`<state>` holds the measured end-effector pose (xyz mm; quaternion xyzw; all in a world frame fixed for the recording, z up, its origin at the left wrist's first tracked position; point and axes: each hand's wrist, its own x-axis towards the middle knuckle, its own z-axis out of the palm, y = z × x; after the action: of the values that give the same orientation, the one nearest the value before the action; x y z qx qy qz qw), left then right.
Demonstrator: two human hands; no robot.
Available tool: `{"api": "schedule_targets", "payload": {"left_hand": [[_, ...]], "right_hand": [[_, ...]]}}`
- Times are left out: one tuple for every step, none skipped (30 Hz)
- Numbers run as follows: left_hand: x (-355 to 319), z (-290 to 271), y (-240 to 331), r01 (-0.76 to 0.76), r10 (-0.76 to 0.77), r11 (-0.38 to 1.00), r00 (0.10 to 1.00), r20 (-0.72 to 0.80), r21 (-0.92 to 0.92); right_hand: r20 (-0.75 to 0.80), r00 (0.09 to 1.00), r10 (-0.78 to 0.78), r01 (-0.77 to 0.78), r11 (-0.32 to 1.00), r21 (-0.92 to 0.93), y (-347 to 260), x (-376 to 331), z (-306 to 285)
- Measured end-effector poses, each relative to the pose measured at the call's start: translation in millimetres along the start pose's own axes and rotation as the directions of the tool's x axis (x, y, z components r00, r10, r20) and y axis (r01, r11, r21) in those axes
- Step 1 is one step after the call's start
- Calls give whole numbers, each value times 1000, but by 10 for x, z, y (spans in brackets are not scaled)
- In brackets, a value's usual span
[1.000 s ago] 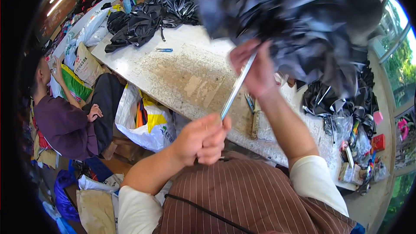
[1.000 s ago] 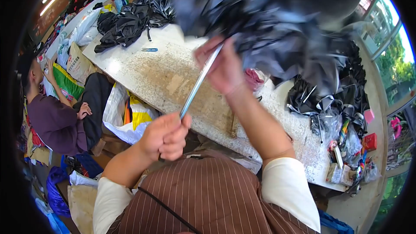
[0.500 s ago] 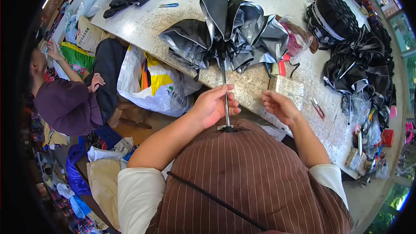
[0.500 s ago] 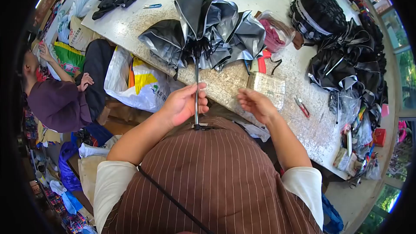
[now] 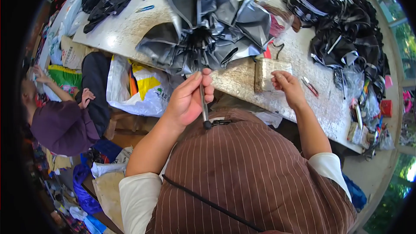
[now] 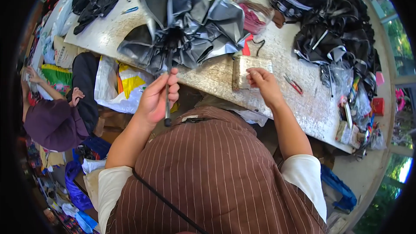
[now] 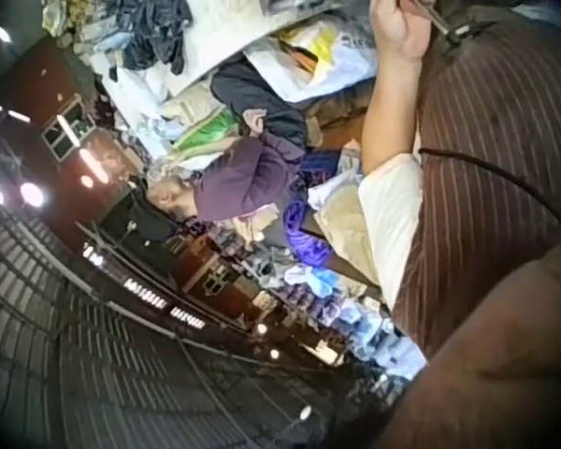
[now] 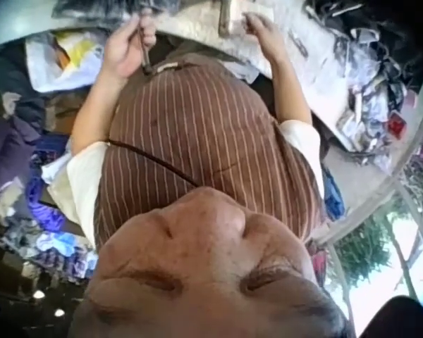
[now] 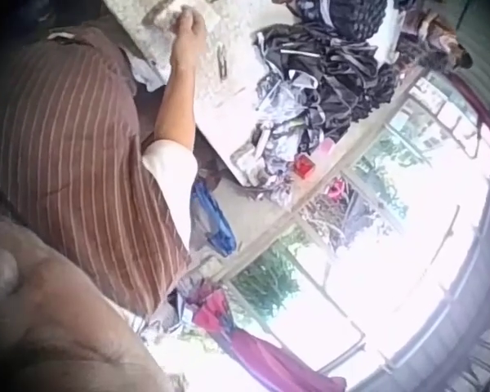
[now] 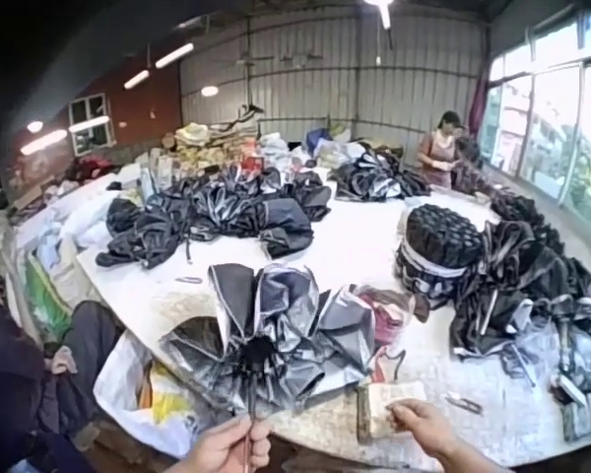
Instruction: Assembling umbrella frames and canopies in a factory setting.
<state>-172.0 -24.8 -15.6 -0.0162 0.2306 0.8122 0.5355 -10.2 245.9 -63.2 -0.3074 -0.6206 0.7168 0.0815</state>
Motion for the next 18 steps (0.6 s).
{"api": "schedule_targets", "payload": {"left_hand": [[-37,62,7,7,-7,1000,999,48,-9],[-96,130,30,9,-7,1000,996,93,-19],[-150,186,48,9,-5,1000,991,137,-28],[-190,216,52,7,0,999,984,181,-39],[-219,222,45,11,-3,999,984,180,-39],[-242,229,38,24,-19,999,984,180,-27],[-267,236,26,39,-35,999,983,179,-15],[-281,241,16,53,-52,999,983,178,-2],[-302,239,4,62,-63,998,984,169,10],[-310,201,-12,60,-60,998,985,162,6],[-295,134,-36,72,-69,997,986,151,-20],[-270,65,-56,84,-78,996,987,142,-43],[-247,13,-70,96,-87,993,987,133,-66],[-241,-11,-73,107,-95,990,988,124,-89],[-217,-5,-64,108,-97,990,987,125,-86],[-196,13,-53,110,-89,989,977,191,-103],[-179,39,-40,112,-78,987,963,258,-119],[-168,72,-29,115,-66,984,944,323,-134]], "right_hand": [[-77,996,-44,41,998,-42,-10,5,-118],[-87,995,-42,39,998,-39,2,25,-290],[-192,968,-158,99,953,-286,50,50,-543],[-260,921,-291,120,845,-521,114,54,-785],[-285,886,-365,65,708,-703,186,43,-984],[-292,849,-441,-12,536,-844,268,26,-1176],[-298,848,-439,-18,536,-844,450,23,-1407],[-209,838,-504,-36,330,-943,658,27,-1612],[-100,834,-543,-49,108,-993,795,34,-1707],[-96,838,-537,-45,108,-993,817,23,-1684],[-112,865,-490,-74,96,-993,838,14,-1658],[-129,888,-442,-102,85,-991,836,1,-1608],[-147,907,-394,-129,72,-989,836,-9,-1563],[-166,924,-345,-156,57,-986,845,-16,-1535],[-168,923,-346,-157,60,-986,859,-15,-1537],[-200,898,-391,-200,42,-979,871,-12,-1545],[-230,870,-436,-243,26,-970,881,-8,-1556],[-256,838,-481,-286,12,-958,888,-4,-1567]]}}
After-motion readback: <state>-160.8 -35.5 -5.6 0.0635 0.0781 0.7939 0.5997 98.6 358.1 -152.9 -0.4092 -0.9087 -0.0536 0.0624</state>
